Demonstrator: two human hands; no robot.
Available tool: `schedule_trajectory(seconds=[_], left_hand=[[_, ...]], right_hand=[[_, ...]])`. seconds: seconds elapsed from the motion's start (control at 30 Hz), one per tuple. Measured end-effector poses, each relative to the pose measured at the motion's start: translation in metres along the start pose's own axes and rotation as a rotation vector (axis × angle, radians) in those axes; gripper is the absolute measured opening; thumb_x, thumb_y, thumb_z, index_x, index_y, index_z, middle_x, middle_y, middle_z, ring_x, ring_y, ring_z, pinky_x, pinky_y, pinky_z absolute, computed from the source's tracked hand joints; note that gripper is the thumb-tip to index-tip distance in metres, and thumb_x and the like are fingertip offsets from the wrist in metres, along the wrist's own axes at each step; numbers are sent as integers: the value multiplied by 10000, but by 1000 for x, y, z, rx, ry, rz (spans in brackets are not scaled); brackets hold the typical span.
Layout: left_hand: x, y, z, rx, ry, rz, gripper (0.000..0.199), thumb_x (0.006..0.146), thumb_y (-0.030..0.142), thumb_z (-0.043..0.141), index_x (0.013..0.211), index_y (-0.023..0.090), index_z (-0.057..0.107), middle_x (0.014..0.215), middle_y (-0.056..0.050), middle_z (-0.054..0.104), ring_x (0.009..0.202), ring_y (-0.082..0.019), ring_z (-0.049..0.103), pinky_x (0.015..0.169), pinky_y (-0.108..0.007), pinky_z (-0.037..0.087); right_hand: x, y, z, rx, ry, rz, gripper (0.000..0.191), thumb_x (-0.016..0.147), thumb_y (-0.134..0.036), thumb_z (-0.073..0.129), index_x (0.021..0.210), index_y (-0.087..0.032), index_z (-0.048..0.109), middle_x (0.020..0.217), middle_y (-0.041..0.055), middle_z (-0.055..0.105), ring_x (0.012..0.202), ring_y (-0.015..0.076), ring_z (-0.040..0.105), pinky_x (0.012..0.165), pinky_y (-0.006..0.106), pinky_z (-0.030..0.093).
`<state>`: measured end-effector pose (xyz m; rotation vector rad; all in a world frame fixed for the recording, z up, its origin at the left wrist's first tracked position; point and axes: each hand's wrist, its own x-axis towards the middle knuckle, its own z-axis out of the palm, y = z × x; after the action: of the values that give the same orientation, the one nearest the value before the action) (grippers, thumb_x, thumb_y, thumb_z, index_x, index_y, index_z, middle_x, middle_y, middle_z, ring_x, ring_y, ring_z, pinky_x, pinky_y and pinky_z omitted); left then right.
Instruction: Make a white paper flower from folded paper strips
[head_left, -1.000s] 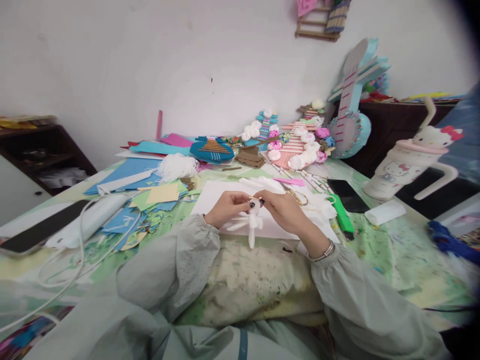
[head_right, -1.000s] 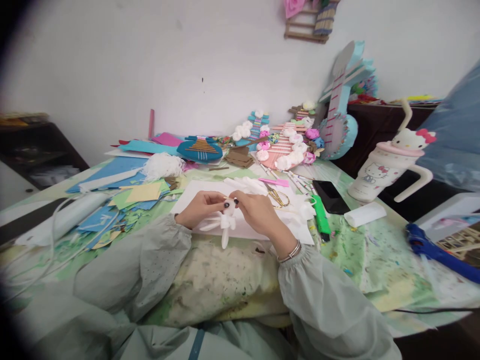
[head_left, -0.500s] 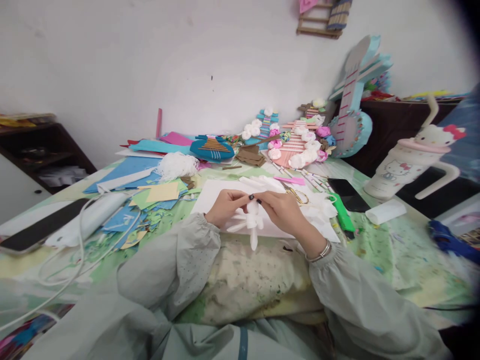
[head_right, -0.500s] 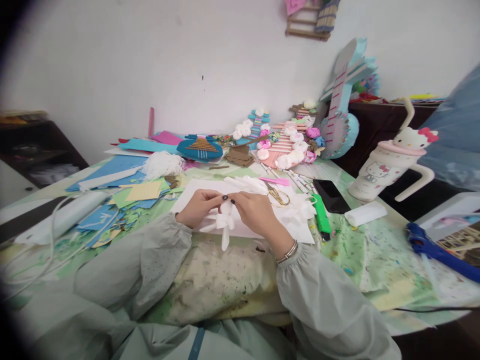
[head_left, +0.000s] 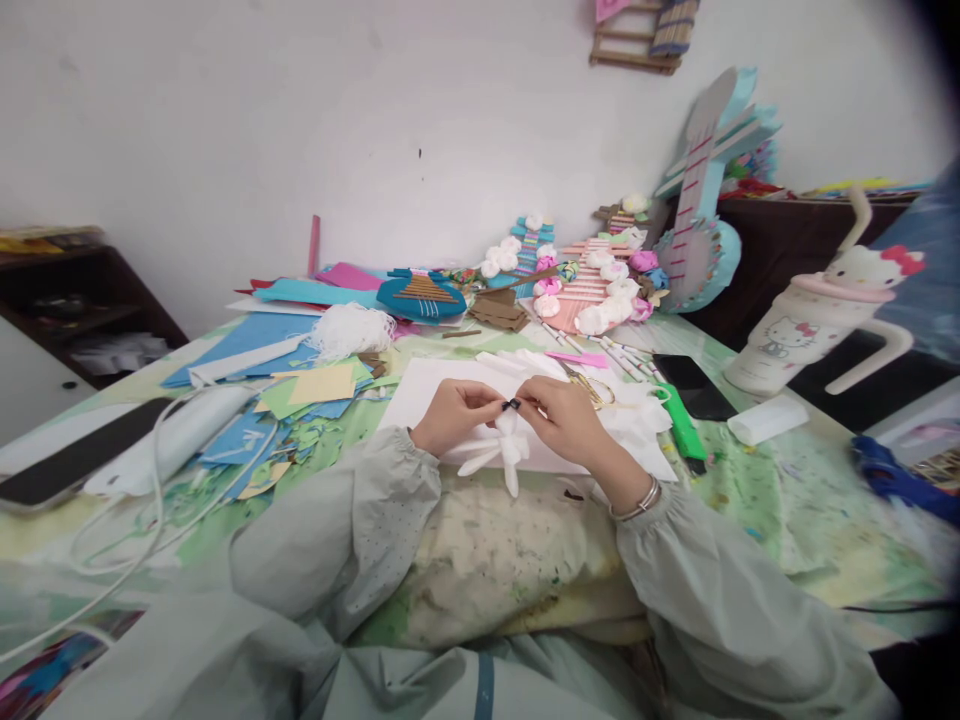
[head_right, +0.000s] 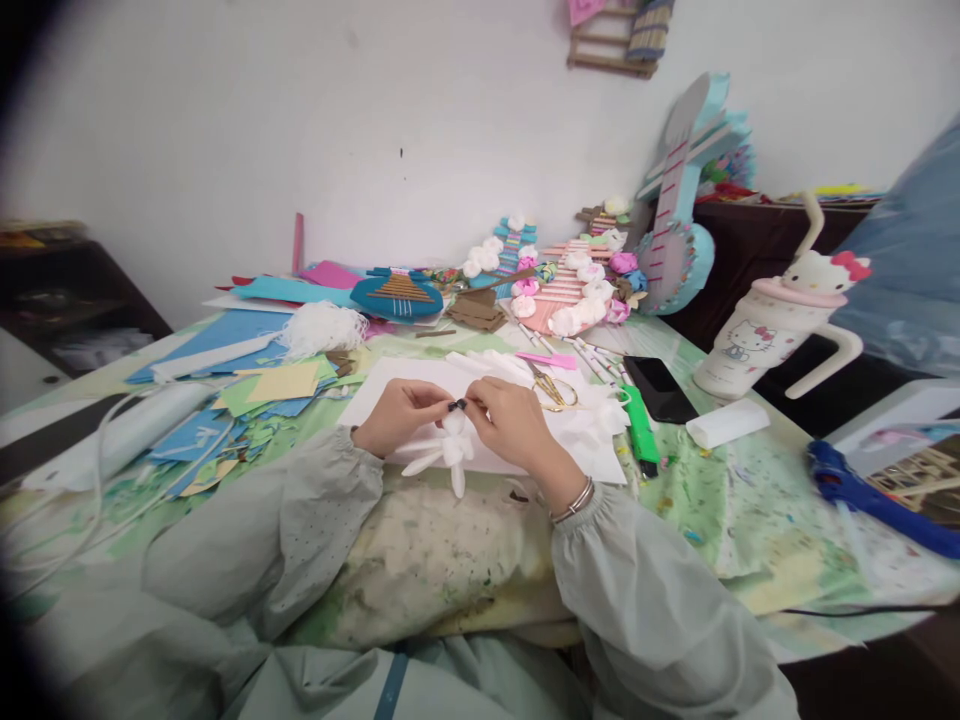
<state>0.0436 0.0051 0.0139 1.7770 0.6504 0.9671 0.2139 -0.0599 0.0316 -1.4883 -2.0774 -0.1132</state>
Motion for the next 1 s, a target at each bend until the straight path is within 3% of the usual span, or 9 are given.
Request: schedule_trajectory(seconds=[0.37, 0.73, 1.0], left_hand=[[-3, 4, 0, 119, -49, 120, 301, 770, 286, 560, 523, 115, 584, 529, 25, 485, 532, -73, 409, 534, -206, 328], [-4, 7, -2, 127, -78, 157, 323, 773, 284, 578, 496, 120, 590, 503, 13, 516, 514, -79, 432, 528, -212, 331], [-3, 5, -2, 192, -43, 177, 280, 762, 297, 591, 549, 127, 652, 531, -10, 574, 527, -92, 479, 540, -217, 363]], right_hand=[[-2, 0, -2, 23, 17, -39, 90, 853, -207, 474, 834, -190, 560, 824, 23, 600, 722, 149, 531, 613, 258, 309], [-1, -2, -5, -87, 71, -167, 155, 891, -212, 435, 857, -183, 583, 820, 35, 583, 779, 165, 509, 677, 309, 263], [-1, -4, -5, -96, 44, -110, 218, 916, -256, 424, 791, -176, 584, 787, 21, 588, 787, 159, 503, 725, 338, 209]])
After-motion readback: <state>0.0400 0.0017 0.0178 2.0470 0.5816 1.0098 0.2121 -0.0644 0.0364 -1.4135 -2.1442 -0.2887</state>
